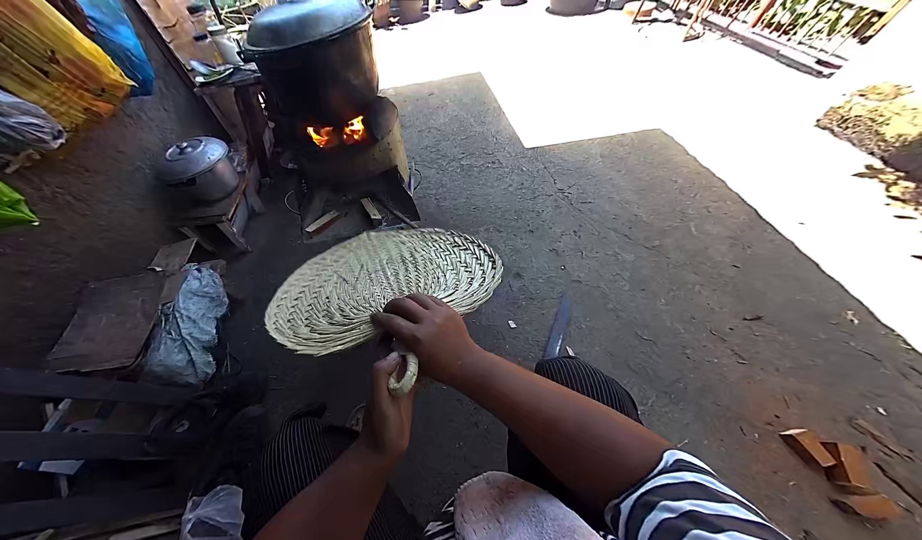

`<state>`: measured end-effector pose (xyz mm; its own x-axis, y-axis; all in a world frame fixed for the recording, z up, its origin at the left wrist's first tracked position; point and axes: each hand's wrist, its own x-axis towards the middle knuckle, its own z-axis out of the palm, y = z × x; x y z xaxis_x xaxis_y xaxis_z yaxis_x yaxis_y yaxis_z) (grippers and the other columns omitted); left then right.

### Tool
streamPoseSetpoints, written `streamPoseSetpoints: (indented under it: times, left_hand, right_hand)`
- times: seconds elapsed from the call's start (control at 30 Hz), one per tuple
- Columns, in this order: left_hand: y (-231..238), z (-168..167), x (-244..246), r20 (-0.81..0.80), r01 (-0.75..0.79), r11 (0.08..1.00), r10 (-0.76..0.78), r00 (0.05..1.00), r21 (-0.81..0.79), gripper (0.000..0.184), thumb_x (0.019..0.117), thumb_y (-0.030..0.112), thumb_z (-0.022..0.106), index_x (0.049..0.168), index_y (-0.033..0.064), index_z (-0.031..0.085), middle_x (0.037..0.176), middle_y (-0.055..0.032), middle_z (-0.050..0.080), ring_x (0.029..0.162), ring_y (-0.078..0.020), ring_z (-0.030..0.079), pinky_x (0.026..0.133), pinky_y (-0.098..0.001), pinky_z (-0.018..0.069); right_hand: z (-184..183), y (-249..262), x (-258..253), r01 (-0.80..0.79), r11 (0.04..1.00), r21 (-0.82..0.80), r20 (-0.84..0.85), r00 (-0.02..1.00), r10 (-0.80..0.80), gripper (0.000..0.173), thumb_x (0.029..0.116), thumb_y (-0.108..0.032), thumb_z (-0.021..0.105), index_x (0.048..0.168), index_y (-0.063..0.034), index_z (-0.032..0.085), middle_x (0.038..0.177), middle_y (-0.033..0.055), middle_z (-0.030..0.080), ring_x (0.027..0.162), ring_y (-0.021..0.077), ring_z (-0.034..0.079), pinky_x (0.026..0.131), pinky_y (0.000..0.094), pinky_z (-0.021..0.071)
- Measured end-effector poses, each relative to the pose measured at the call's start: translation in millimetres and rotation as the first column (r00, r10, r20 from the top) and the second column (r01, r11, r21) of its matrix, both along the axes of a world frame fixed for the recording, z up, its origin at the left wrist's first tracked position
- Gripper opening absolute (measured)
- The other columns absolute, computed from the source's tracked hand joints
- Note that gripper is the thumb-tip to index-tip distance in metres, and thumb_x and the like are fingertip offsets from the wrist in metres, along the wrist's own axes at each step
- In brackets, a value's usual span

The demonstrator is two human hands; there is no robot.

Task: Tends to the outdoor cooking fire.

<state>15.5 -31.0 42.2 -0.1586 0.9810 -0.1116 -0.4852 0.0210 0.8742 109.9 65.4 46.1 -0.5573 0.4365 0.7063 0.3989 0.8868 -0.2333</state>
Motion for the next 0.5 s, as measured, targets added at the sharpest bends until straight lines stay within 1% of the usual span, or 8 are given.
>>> streamPoseSetpoints:
  times: [0.07,0.13,0.2,0.23,0.33,0.4,0.43,0.5]
  left_hand:
    - [0,-1,-2,-0.013,0.018,1.000,-0.018,1.000,0.024,0.064,0.0951,0.029,0.038,0.151,0.0007,0.026,0.127,-0.0083,0.056,0.112,-0.0119,0.060,0.097,-0.0296,0.0511]
    - [2,2,0,0.069,0.025,0.999,-0.022,0.997,-0.039,0.044,0.1003,0.026,0.027,0.133,0.0022,0.043,0.111,-0.0099,0.066,0.099,-0.0168,0.067,0.089,-0.0342,0.0565]
    - [2,3,2,0.093,0.034,0.997,-0.027,0.995,-0.071,0.044,0.1041,0.026,0.017,0.119,0.0022,0.051,0.101,-0.0105,0.069,0.093,-0.0190,0.070,0.086,-0.0362,0.0576]
    - [1,1,3,0.071,0.016,0.999,-0.012,0.997,-0.049,0.043,0.1027,0.026,0.019,0.121,0.0021,0.050,0.101,-0.0092,0.069,0.092,-0.0176,0.069,0.086,-0.0351,0.0574]
    - [-1,-1,0,0.023,0.027,0.999,-0.027,0.999,0.018,0.053,0.0971,0.029,0.032,0.142,0.0019,0.035,0.115,-0.0070,0.062,0.102,-0.0134,0.065,0.092,-0.0310,0.0550]
    - [1,3,1,0.087,0.053,0.997,-0.048,0.995,-0.051,0.044,0.1016,0.028,0.024,0.132,0.0025,0.044,0.109,-0.0101,0.067,0.098,-0.0180,0.069,0.089,-0.0352,0.0569]
    - [2,4,2,0.112,0.079,0.992,-0.067,0.991,-0.103,0.047,0.1042,0.030,0.018,0.125,0.0023,0.049,0.105,-0.0119,0.069,0.095,-0.0203,0.070,0.088,-0.0368,0.0573]
    - [4,4,2,0.136,0.110,0.980,-0.088,0.987,-0.164,0.053,0.1064,0.034,0.012,0.120,0.0025,0.052,0.102,-0.0135,0.069,0.093,-0.0221,0.070,0.086,-0.0376,0.0571]
  right_hand:
    - [2,0,-1,-0.001,1.000,0.024,-0.030,1.000,0.001,0.025,0.0904,-0.003,0.065,0.109,-0.0132,0.078,0.104,0.0095,0.075,0.101,0.0283,0.072,0.086,0.0441,0.0588]
    - [5,0,3,-0.002,0.995,-0.096,0.084,0.996,0.010,0.024,0.0889,-0.001,0.067,0.109,-0.0107,0.077,0.106,0.0115,0.074,0.102,0.0311,0.071,0.086,0.0479,0.0577]
    - [9,0,5,0.003,0.978,-0.207,0.177,0.984,0.035,0.024,0.0913,0.000,0.066,0.111,-0.0084,0.076,0.109,0.0136,0.073,0.104,0.0334,0.069,0.087,0.0503,0.0555]
    - [9,-2,5,-0.003,0.983,-0.183,0.150,0.988,0.031,0.024,0.0919,0.000,0.065,0.111,-0.0085,0.076,0.109,0.0135,0.073,0.103,0.0332,0.070,0.086,0.0497,0.0560]
    - [5,-1,2,-0.013,0.999,-0.039,0.017,1.000,0.013,0.024,0.0909,-0.003,0.065,0.109,-0.0112,0.078,0.105,0.0106,0.074,0.100,0.0303,0.071,0.085,0.0462,0.0583]
    - [12,-1,6,-0.012,0.985,-0.172,0.146,0.989,0.038,0.022,0.0909,-0.001,0.066,0.108,-0.0083,0.077,0.107,0.0127,0.073,0.102,0.0324,0.070,0.088,0.0490,0.0564]
    - [17,0,8,0.011,0.961,-0.277,0.262,0.963,0.065,0.022,0.0917,-0.001,0.066,0.110,-0.0065,0.075,0.110,0.0139,0.072,0.106,0.0338,0.068,0.091,0.0506,0.0543]
    - [23,3,9,0.073,0.912,-0.403,0.416,0.903,0.111,0.024,0.0940,-0.001,0.063,0.115,-0.0064,0.073,0.115,0.0141,0.070,0.112,0.0341,0.065,0.093,0.0514,0.0514]
